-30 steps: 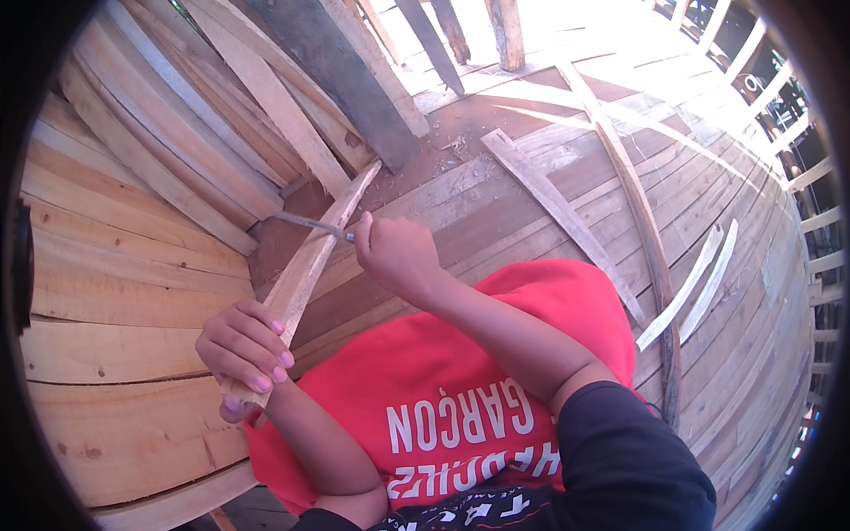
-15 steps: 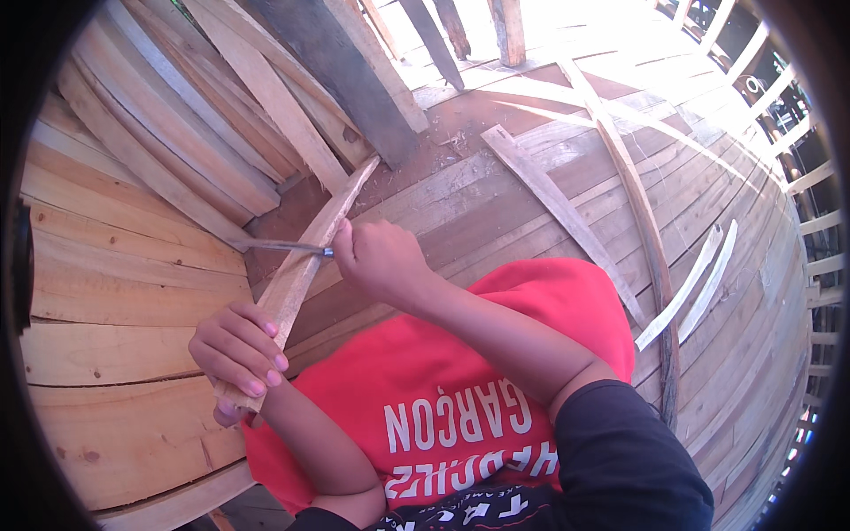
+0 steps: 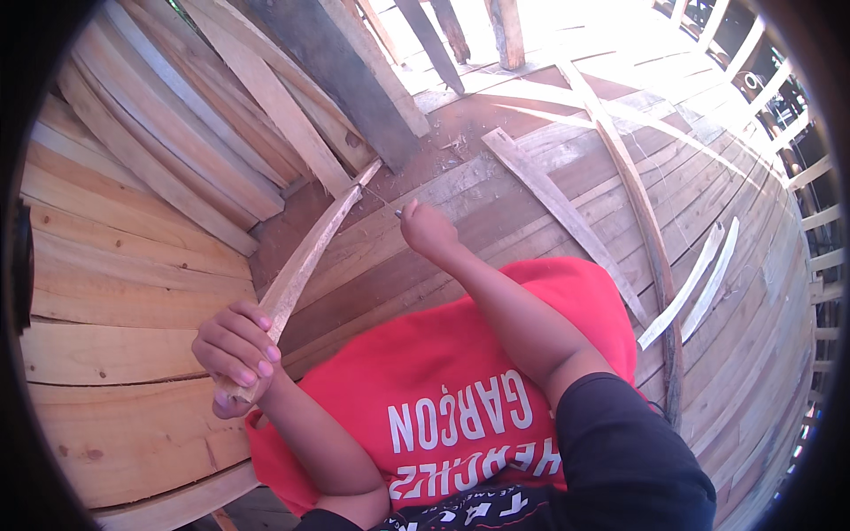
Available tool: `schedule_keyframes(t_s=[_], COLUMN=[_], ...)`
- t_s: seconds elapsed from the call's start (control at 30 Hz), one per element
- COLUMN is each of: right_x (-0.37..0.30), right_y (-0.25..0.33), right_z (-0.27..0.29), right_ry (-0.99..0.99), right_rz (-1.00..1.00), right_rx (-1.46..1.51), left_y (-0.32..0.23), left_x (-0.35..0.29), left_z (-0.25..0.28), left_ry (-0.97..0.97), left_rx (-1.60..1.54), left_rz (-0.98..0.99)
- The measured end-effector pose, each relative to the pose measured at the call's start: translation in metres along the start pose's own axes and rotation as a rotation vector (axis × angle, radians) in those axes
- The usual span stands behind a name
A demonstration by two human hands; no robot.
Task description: The person holds a small wooden plank in the left hand and uses a knife in the right hand to shave thin strips from the wood's surface. The person repeatedly shaves the wood, rotating it slightly to work on different sections, while wood shavings accumulate on the floor.
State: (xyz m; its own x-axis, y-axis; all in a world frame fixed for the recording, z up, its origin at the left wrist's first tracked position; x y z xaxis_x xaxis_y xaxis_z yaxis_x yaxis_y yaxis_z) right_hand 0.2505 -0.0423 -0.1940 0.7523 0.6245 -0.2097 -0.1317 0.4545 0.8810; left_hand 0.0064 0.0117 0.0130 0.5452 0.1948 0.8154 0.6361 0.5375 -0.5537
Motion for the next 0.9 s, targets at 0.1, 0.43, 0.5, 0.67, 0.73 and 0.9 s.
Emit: schedule_keyframes(t_s=[0.1,0.43,0.5,0.67,0.73,0.9], right_x=[-0.001,-0.002,-0.002,-0.005,-0.004,-0.013], right_y=[0.015,0.023,0.025,0.032,0.031,0.046], right_z=[0.007,0.013,0.013,0.017,0.020,0.027], right_ry=[0.055,0.099,0.105,0.119,0.107,0.096], right_rz=[-0.005,-0.005,-0.012,-0.020,0.011,0.021], right_rx=[-0.031,0.003,0.006,0.013,0.013,0.087], left_y=[-0.003,-0.026,-0.033,-0.052,-0.060,-0.062], left_x=[-0.012,-0.040,-0.041,-0.040,-0.039,-0.037], left_z=[0.002,0.037,0.043,0.050,0.052,0.052], left_ry=[-0.159,-0.845,-0.868,-0.917,-0.901,-0.879], left_rx=[0.051,0.038,0.038,0.048,0.006,-0.031], left_rz=[0.051,0.100,0.088,0.047,0.025,0.010])
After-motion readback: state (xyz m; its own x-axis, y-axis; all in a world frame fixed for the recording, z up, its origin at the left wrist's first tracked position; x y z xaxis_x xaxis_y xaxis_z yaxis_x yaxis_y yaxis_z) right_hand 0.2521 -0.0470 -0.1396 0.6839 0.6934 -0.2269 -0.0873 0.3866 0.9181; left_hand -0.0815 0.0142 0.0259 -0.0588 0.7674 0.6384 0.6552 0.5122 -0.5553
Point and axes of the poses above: each hand's wrist, its own x-axis towards the middle knuckle, its own z-axis out of the back of the hand, y = z × x, the point moved 2 cm from there along x, towards the middle knuckle, and after that the axes turned 13 degrees about x, right-handed, at the moved point
